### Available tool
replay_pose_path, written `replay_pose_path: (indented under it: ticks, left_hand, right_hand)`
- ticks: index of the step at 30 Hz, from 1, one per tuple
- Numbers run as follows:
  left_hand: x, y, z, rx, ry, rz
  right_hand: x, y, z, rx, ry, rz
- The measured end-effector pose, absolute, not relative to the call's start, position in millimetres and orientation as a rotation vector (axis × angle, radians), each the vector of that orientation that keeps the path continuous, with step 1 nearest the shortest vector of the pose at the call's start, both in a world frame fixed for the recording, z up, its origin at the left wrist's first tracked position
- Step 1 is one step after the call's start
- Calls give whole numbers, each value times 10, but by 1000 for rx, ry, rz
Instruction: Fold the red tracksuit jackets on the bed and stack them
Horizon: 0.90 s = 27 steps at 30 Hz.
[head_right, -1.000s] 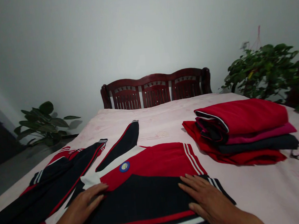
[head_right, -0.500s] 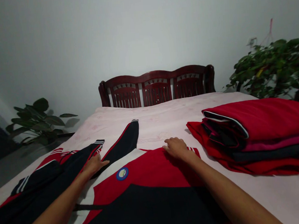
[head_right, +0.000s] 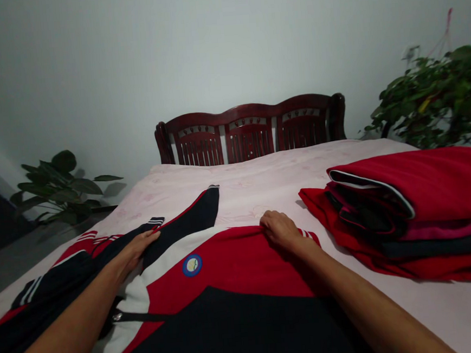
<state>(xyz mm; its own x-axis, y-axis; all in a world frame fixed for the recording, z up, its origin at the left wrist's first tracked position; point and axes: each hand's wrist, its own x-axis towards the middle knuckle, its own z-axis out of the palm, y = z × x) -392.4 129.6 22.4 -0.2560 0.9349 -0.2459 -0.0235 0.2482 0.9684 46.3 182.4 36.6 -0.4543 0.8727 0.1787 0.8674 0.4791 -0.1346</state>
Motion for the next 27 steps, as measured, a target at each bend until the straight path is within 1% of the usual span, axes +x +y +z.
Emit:
replay_pose_path:
  ticks: [5,8,11,13,15,20,23,27]
  left_hand:
    - [-3911,904,309,929,1344,1147]
    - [-3914,680,323,908,1260,933]
    - [-3880,617,346,908,1266,689]
    - [-3829,682,372,925,1351,621]
    - [-3762,789,408,943,1430,641]
    - [-3646,902,509,953,1424,865]
    - [-3680,805,515,911,1410,911]
    - [-3779,623,442,843,1405,882]
  right_hand:
    - [698,1325,240,-1146,-2614,-60]
    - [797,1128,177,-1142,-2675,32]
    - [794,1081,224,-1307,-2630,233]
    - [729,1111,295,-1426,-2555,396]
    - [613,1175,352,-1460,-2463,547]
    - [139,1465,320,-1384,-2077,960]
    - [-227,1672,215,-1383,-1988,1111]
    - [-684,1755,45,-1395,-1936,1288]
